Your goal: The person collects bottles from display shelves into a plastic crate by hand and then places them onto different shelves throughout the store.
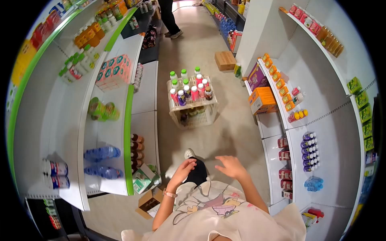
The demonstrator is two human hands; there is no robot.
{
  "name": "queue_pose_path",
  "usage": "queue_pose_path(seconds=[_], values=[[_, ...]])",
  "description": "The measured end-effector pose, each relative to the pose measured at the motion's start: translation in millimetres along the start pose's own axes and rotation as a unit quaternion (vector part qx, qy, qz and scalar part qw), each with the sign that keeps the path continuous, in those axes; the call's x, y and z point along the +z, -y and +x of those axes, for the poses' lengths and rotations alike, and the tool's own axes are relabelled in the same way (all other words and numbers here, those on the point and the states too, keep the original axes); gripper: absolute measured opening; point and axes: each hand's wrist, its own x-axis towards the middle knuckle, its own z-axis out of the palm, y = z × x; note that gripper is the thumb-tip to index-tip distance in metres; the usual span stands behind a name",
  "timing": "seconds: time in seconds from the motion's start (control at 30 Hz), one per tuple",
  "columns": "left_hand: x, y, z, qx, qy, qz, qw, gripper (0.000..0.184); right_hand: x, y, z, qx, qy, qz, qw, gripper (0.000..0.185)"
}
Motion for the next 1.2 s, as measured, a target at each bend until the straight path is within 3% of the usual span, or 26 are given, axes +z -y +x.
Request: queue_pose_path(seconds=[0.1,0.27,0.37,0.53,0.67,0.8,0.93,1.03,1.07,1.17,1.2], values=[[-31,-49,46,0.082,0.024,0.050,0.995,0.030,-29,20,56,-0.005,-0.026,-0.015,1.000,0.044],[-81,-105,104,0.137,-0.037,0.057,0.988,0.027,-58,38,142,-0.053,-0.054,0.008,0.997,0.042],[-95,-120,122,0.105,-0.039,0.075,0.991,0.026,-61,40,172,-0.030,-0.062,-0.032,0.997,0.041],[-99,-102,153,0.068,0.052,0.068,0.994,0.028,-49,22,192,-0.012,-0.045,0.035,0.998,0.042],[-94,-105,184,0.005,0.064,0.118,0.991,0.031,-51,1,207,0.077,0.013,-0.011,0.997,0.043],[-85,-106,231,-0.011,0.094,0.139,0.986,0.032,-71,-22,239,0.094,-0.019,0.030,0.995,0.040],[-70,-121,293,-0.010,0.126,0.135,0.983,0.034,-73,-69,297,0.060,-0.126,0.082,0.987,0.037],[-51,-158,347,-0.109,0.097,0.103,0.984,0.035,-76,-110,352,0.131,-0.129,0.196,0.963,0.036],[-50,-156,370,-0.098,0.096,0.119,0.983,0.036,-58,-140,375,0.132,-0.153,0.248,0.947,0.035],[-48,-123,450,-0.044,0.093,0.148,0.984,0.049,-52,-189,426,0.201,-0.193,0.198,0.940,0.037],[-47,-117,474,-0.075,0.101,0.146,0.981,0.060,-58,-200,438,0.226,-0.185,0.197,0.936,0.041]])
